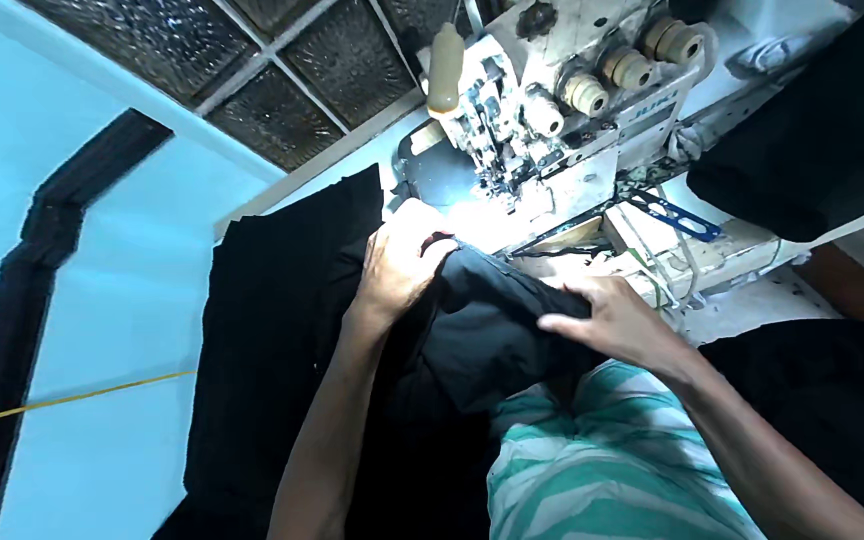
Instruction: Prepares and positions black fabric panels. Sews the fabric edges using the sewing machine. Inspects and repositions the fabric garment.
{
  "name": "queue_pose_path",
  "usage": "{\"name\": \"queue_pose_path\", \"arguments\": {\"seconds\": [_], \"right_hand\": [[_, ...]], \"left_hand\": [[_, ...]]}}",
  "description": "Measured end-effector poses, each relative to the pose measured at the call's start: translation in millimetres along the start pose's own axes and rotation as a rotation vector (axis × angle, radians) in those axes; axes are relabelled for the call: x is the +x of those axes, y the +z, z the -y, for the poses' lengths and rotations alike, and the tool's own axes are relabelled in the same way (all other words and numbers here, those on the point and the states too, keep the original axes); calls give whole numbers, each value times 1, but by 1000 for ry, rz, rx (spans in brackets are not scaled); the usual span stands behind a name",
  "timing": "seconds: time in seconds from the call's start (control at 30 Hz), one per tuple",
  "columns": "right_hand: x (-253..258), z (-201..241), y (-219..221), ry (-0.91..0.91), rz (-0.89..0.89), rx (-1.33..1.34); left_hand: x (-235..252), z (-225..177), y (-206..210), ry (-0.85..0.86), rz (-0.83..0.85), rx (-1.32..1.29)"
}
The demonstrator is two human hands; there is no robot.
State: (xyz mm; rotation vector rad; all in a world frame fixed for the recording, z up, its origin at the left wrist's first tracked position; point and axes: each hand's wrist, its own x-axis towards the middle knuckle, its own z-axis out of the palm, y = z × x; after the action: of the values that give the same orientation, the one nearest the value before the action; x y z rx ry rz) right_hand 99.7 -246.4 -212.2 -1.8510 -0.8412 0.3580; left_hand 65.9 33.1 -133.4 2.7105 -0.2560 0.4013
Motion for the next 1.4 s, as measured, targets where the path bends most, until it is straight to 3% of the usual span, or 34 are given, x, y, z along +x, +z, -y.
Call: {"name": "queue_pose_path", "arguments": {"seconds": [0.13, 0.23, 0.3, 0.37, 0.53, 0.7, 0.9, 1.0, 1.1, 1.2, 1.4], "right_hand": [[-50, -29, -22, 178, 514, -160], [-90, -64, -20, 460, 660, -440], [-115, -82, -19, 493, 623, -474], [-132, -83, -23, 331, 532, -303], [-115, -26, -41, -176, 317, 529], [-92, 22, -53, -288, 39, 1062], [-95, 40, -37, -261, 93, 805], [-113, 47, -49, -264, 147, 744], [-122, 44, -68, -274, 78, 684], [-122, 30, -77, -212, 55, 754], [-129, 9, -70, -150, 286, 892]], "left_hand": [[-30, -22, 16, -9, -186, 233], [-57, -41, 35, -29, -371, 254], [-85, -61, 51, -50, -444, 170], [-119, -92, 68, -88, -414, 22], [-175, -158, 98, -43, -404, -298], [-181, -194, 97, -42, -486, -249], [-148, -203, 120, -29, -611, -176], [-128, -196, 117, -23, -650, -139], [-123, -196, 100, 15, -611, -158], [-129, -206, 79, 31, -540, -204], [-147, -214, 64, 2, -530, -119]]}}
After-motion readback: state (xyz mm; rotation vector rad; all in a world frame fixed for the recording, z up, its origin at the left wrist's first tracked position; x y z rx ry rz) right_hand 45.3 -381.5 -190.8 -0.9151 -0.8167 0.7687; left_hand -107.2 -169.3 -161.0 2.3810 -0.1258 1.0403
